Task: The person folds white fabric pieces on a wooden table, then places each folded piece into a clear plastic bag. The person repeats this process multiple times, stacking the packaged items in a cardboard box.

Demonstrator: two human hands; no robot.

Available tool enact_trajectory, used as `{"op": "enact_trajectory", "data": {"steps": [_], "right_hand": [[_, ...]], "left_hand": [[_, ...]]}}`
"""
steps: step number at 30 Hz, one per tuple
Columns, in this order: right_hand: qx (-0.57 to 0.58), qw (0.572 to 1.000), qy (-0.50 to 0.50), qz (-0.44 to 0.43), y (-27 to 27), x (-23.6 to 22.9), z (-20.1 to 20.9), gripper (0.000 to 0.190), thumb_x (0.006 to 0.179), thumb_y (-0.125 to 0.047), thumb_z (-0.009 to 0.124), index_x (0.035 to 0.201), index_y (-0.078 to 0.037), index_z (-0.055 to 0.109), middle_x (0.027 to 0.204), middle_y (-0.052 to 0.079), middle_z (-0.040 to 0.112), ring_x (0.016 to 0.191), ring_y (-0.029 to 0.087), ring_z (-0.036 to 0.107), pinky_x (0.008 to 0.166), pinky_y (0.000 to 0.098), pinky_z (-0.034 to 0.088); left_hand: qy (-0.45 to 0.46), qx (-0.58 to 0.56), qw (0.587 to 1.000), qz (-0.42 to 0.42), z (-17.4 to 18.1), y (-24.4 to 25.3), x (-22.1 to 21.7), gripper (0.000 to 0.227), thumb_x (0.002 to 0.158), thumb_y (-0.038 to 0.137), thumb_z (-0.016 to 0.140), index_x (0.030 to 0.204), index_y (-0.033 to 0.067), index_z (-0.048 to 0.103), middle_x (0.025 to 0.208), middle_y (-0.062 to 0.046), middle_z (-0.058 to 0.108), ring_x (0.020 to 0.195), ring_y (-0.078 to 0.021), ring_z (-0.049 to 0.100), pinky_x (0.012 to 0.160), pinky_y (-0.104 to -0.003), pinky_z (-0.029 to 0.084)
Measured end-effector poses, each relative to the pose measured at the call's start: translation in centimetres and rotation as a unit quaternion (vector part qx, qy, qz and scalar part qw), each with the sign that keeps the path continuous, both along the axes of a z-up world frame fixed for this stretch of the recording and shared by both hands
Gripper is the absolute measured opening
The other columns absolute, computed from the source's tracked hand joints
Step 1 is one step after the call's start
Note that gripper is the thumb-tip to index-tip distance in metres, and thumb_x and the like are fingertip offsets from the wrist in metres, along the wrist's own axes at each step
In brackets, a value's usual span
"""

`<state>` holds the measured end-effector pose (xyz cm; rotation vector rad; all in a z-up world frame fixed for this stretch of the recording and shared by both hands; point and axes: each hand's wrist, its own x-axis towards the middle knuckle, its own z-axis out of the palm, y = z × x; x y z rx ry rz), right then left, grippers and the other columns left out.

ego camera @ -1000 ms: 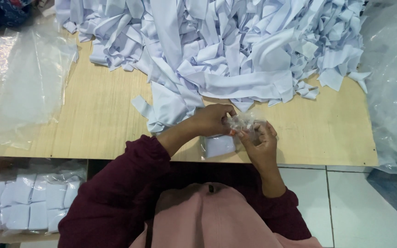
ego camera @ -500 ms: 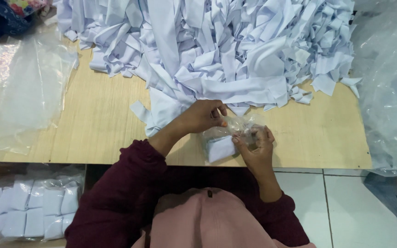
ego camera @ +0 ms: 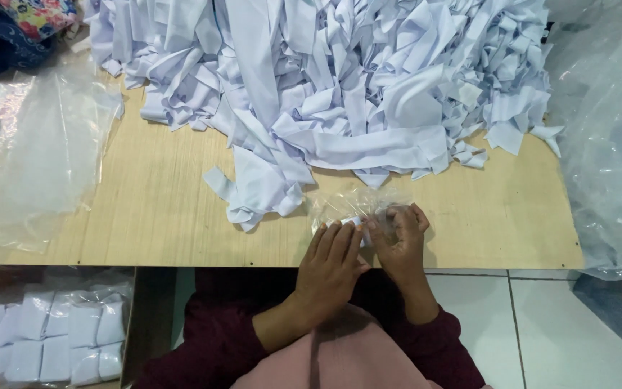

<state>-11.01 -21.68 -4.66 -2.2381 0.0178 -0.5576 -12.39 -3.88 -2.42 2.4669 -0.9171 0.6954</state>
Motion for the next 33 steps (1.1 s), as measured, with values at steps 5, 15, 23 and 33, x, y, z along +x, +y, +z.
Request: {"op": "enact_trajectory", "data": {"steps": [5,15,23,33], "right_hand": [[0.087,0.995,0.025,-0.04,0.2,-0.1,1.4,0.033,0.106,-0.033,0.052,0.108,-0.006,0.072,0.117,0.01,0.073,0.124,0.029,0.056,0.107,0.0417,0.045],[0.276,0.943,0.135,-0.131,-8.1,-0.6,6.1,0.027,0.104,-0.014,0.065,0.129,-0.006,0.071,0.083,0.01,0.07,0.076,0.017,0.068,0.064,0.0286,0.058],[-0.02,0.98,-0.115,-0.162,-4.7,0.0,8.2,0.036,0.104,-0.008,0.065,0.138,0.001,0.056,0.131,0.017,0.063,0.125,0.033,0.057,0.109,0.0495,0.043],[-0.008,0.934,0.28,0.223,1.7,6.0,6.9,0.046,0.099,-0.044,0.048,0.121,-0.014,0.077,0.125,0.006,0.07,0.121,0.02,0.064,0.106,0.034,0.045]], "left_hand": [[-0.042,0.063,0.997,0.025,-1.4,0.0,0.5,0.058,0.112,0.044,0.035,0.145,0.0005,0.054,0.152,-0.019,0.052,0.138,-0.0375,0.052,0.119,-0.052,0.04],[-0.049,0.076,0.996,0.023,-1.2,0.3,1.2,0.057,0.096,0.042,0.069,0.136,0.003,0.058,0.142,-0.016,0.058,0.132,-0.0361,0.055,0.117,-0.053,0.04],[-0.084,-0.003,0.996,0.007,0.4,-0.3,1.3,0.039,0.092,-0.001,0.058,0.128,0.0095,0.064,0.125,-0.019,0.064,0.116,-0.0416,0.062,0.113,-0.058,0.045],[-0.064,0.007,0.996,-0.055,-1.0,1.0,0.7,0.034,0.104,0.026,0.06,0.131,0.0066,0.065,0.138,-0.022,0.062,0.133,-0.0441,0.058,0.114,-0.054,0.044]]}}
